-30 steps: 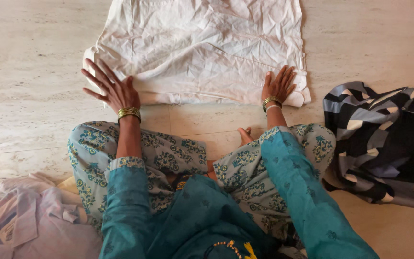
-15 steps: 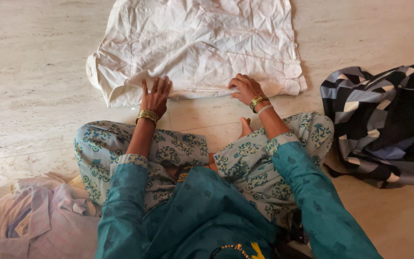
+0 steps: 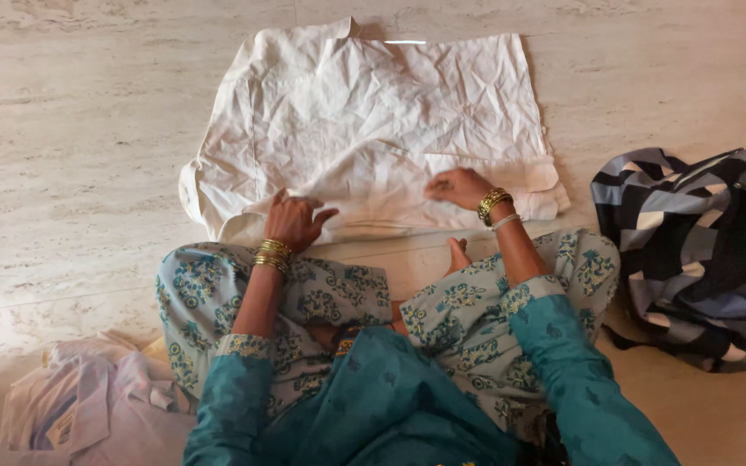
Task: The person folds a white collared shirt by smoothing it out, folding the sides and sleeves inward, and then folding it in half before placing it into a black and white patterned bag.
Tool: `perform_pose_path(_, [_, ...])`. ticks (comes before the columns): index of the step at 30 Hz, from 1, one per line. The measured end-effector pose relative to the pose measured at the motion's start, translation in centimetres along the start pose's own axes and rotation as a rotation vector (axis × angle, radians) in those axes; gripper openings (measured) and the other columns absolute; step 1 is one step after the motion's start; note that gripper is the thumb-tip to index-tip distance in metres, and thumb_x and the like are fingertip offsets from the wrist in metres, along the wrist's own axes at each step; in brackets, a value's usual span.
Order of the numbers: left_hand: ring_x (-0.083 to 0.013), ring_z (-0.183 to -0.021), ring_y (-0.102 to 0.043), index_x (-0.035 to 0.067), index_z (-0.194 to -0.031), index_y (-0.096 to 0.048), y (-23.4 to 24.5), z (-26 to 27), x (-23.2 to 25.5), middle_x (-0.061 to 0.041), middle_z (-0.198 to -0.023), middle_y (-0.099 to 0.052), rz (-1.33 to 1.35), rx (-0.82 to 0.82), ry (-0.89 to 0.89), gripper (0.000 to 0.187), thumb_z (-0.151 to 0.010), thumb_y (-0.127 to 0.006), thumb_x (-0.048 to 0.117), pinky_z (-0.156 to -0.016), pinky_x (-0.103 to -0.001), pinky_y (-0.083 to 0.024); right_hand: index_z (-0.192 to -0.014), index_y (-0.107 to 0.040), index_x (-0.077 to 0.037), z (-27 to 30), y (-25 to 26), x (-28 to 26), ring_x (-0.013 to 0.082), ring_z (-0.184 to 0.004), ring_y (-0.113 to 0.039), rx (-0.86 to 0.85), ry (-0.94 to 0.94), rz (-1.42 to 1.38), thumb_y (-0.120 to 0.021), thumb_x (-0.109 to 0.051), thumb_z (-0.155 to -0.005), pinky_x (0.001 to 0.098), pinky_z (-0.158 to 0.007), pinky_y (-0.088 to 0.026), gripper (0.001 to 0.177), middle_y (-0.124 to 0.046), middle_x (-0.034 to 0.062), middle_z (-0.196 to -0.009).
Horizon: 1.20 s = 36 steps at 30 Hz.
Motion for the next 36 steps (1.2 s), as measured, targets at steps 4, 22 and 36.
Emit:
perform_pose_path(4, [-0.0238,-0.157,-0.034,0.027,-0.151,-0.051,4.7,-5.2,0.0,0.002,-0.165,-0.041,0.253,0.480,-0.047,0.059,-0.107,-0.034,0.061,-0.133,-0.058,-0.009,-0.112,-0.075,-0.007,-5.0,5.0,-4.0,0.0258,-0.103,-0.074,0.649,0.227,-0.020,-0.065,-0.032,-0.102,0.0339,-0.087,-0.057,0.029,-0.075,0.0123,-0.114])
perform_pose_path(22, [-0.0217,-0.158,-0.007,0.037,-0.163,-0.019,1.8,-7.3,0.4,0.006,-0.172,-0.010,0.051,0.454,0.119,0.072,-0.099,-0.027,0.069,-0.124,-0.061,0.007,-0.166,-0.021,-0.015,-8.1,12.7,17.9,0.0299,-0.160,-0.010,0.693,-0.320,0.504,-0.036,-0.063,-0.104,0.0686,-0.122,-0.010,0.080,-0.010,0.0085,-0.175])
perform_pose_path(36, [-0.0217,-0.158,-0.010,0.034,-0.163,-0.022,2.6,-6.8,0.6,0.004,-0.172,-0.013,0.079,0.470,0.131,0.073,-0.099,-0.037,0.067,-0.124,-0.063,0.002,-0.162,-0.039,-0.016,-25.0,17.5,8.4,0.0355,-0.151,-0.028,0.507,0.133,0.519,-0.079,-0.017,-0.078,0.0621,-0.117,-0.016,0.093,-0.049,0.0101,-0.153])
Point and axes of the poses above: each hand's wrist, its own z-axis away from the middle knuckle, its own y-axis out of the back of the hand, x = y × z, the point moved 8 cm from there along -z, towards the middle knuckle
